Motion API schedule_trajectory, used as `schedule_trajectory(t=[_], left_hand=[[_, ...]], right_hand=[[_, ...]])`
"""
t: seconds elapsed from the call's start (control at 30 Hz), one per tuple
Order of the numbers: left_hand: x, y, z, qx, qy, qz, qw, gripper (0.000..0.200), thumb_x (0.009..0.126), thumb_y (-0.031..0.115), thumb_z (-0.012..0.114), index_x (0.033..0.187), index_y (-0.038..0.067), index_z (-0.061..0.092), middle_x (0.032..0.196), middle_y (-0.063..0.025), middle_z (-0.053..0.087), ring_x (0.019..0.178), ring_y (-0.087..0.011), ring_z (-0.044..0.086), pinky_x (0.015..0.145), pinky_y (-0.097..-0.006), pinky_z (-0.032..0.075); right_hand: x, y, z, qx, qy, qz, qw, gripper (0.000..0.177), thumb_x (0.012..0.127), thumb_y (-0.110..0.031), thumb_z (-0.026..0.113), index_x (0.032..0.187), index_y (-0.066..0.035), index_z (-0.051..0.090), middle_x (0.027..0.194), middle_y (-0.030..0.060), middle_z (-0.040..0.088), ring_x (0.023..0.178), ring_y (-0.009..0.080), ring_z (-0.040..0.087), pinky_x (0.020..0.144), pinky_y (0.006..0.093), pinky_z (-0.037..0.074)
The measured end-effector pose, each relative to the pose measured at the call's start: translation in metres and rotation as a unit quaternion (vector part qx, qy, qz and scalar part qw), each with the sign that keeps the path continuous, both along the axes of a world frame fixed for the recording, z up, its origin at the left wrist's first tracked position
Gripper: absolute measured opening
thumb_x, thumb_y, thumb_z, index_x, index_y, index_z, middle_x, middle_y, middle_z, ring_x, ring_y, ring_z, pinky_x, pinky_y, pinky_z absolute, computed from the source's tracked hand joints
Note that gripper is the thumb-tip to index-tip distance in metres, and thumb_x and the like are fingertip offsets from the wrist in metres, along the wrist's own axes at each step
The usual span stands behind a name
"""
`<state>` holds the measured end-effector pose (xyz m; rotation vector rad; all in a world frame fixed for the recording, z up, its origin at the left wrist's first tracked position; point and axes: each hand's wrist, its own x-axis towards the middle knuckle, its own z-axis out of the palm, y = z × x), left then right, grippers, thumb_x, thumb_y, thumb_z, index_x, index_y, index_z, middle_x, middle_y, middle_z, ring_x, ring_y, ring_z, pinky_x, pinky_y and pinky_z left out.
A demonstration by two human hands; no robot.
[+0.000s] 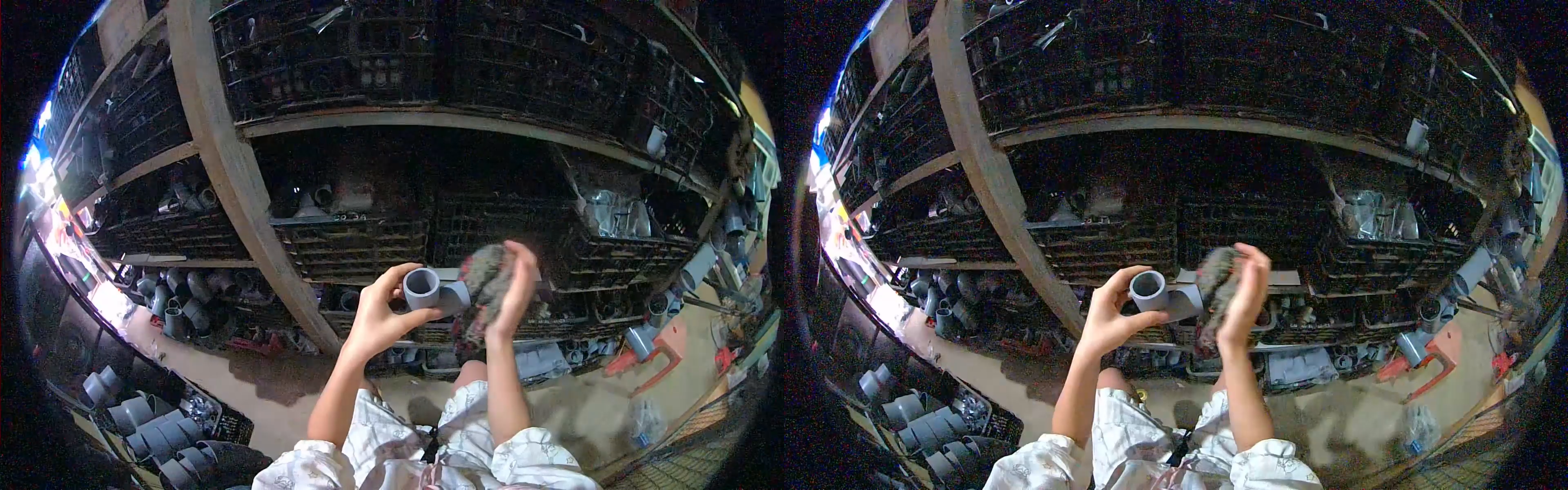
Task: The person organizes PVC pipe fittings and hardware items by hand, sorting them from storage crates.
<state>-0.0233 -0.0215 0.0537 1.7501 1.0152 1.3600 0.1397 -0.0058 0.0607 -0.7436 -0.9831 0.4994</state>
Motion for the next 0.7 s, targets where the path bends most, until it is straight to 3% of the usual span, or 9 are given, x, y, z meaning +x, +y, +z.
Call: schedule_trajectory(t=[0.03,0.07,0.13,0.17,0.33,0.43,0.53,0.67,0.7], left_hand=[[0.002,0.0,-0.002,0.015,-0.002,-0.001,1.0,0.06,0.053,0.008,0.076,0.108,0.003,0.05,0.092,-0.0062,0.057,0.086,-0.012,0.053,0.077,-0.0252,0.042],[0.005,-0.002,-0.002,0.056,0.027,0.03,0.998,0.059,0.054,0.009,0.075,0.108,0.003,0.05,0.091,-0.0066,0.057,0.084,-0.013,0.052,0.075,-0.0257,0.042],[0.009,-0.006,-0.001,0.139,0.082,0.09,0.983,0.058,0.056,0.012,0.072,0.108,0.002,0.051,0.088,-0.0076,0.056,0.08,-0.015,0.051,0.072,-0.0268,0.041],[0.01,-0.005,-0.004,0.193,0.091,0.121,0.969,0.055,0.057,0.015,0.069,0.108,0.002,0.052,0.086,-0.0087,0.056,0.075,-0.0178,0.049,0.068,-0.0278,0.041],[0.014,-0.003,-0.022,0.181,0.007,0.155,0.971,0.048,0.062,0.01,0.068,0.106,0.0,0.052,0.088,-0.0103,0.054,0.081,-0.019,0.05,0.072,-0.0277,0.041],[0.016,-0.002,-0.025,0.185,-0.037,0.17,0.967,0.045,0.064,0.009,0.067,0.105,-0.001,0.052,0.085,-0.0109,0.055,0.079,-0.0207,0.05,0.071,-0.0294,0.041],[0.018,-0.002,-0.028,0.166,-0.086,0.189,0.964,0.044,0.066,0.009,0.066,0.106,-0.001,0.051,0.089,-0.0118,0.054,0.081,-0.0199,0.05,0.073,-0.0287,0.041],[0.019,-0.004,-0.025,0.1,-0.147,0.153,0.972,0.043,0.068,0.009,0.065,0.107,-0.001,0.05,0.094,-0.0119,0.052,0.085,-0.0192,0.051,0.076,-0.0274,0.04],[0.021,-0.007,-0.026,0.098,-0.141,0.136,0.976,0.043,0.068,0.01,0.065,0.107,-0.001,0.05,0.094,-0.0121,0.052,0.085,-0.0194,0.051,0.076,-0.0276,0.04]], right_hand=[[-0.006,-0.002,0.001,-0.008,-0.142,-0.02,0.99,0.033,0.089,-0.025,0.03,0.103,0.0,0.047,0.099,0.0083,0.049,0.09,0.0157,0.047,0.081,0.0292,0.037],[-0.014,-0.003,0.0,-0.02,-0.197,0.044,0.979,0.037,0.09,-0.027,0.028,0.111,0.0,0.043,0.103,0.0117,0.049,0.088,0.0203,0.048,0.083,0.0327,0.035],[-0.025,-0.004,-0.017,-0.037,-0.317,0.046,0.946,0.044,0.09,-0.03,0.027,0.121,0.001,0.035,0.105,0.0157,0.047,0.092,0.0269,0.046,0.087,0.0368,0.031],[-0.03,-0.01,-0.021,-0.024,-0.327,0.04,0.944,0.047,0.09,-0.031,0.027,0.124,0.001,0.031,0.105,0.0174,0.047,0.095,0.0295,0.044,0.089,0.0383,0.029],[-0.041,-0.034,-0.042,-0.02,-0.325,0.061,0.943,0.055,0.088,-0.034,0.031,0.127,0.005,0.022,0.121,0.0236,0.035,0.111,0.0353,0.034,0.094,0.041,0.023],[-0.045,-0.046,-0.05,-0.029,-0.294,0.137,0.946,0.059,0.084,-0.021,0.043,0.128,0.007,0.015,0.127,0.0254,0.026,0.117,0.0373,0.028,0.098,0.0412,0.019],[-0.039,-0.051,-0.061,-0.024,-0.281,0.208,0.937,0.061,0.081,-0.017,0.045,0.128,0.007,0.014,0.129,0.0257,0.023,0.121,0.0368,0.022,0.1,0.0397,0.017],[-0.027,-0.048,-0.069,-0.046,-0.246,0.229,0.941,0.057,0.077,0.001,0.044,0.127,0.005,0.016,0.13,0.0231,0.025,0.12,0.0331,0.028,0.1,0.0375,0.021],[-0.026,-0.041,-0.06,0.021,-0.205,0.208,0.956,0.048,0.077,0.007,0.042,0.121,0.003,0.025,0.128,0.021,0.029,0.118,0.0295,0.033,0.098,0.0362,0.026]])
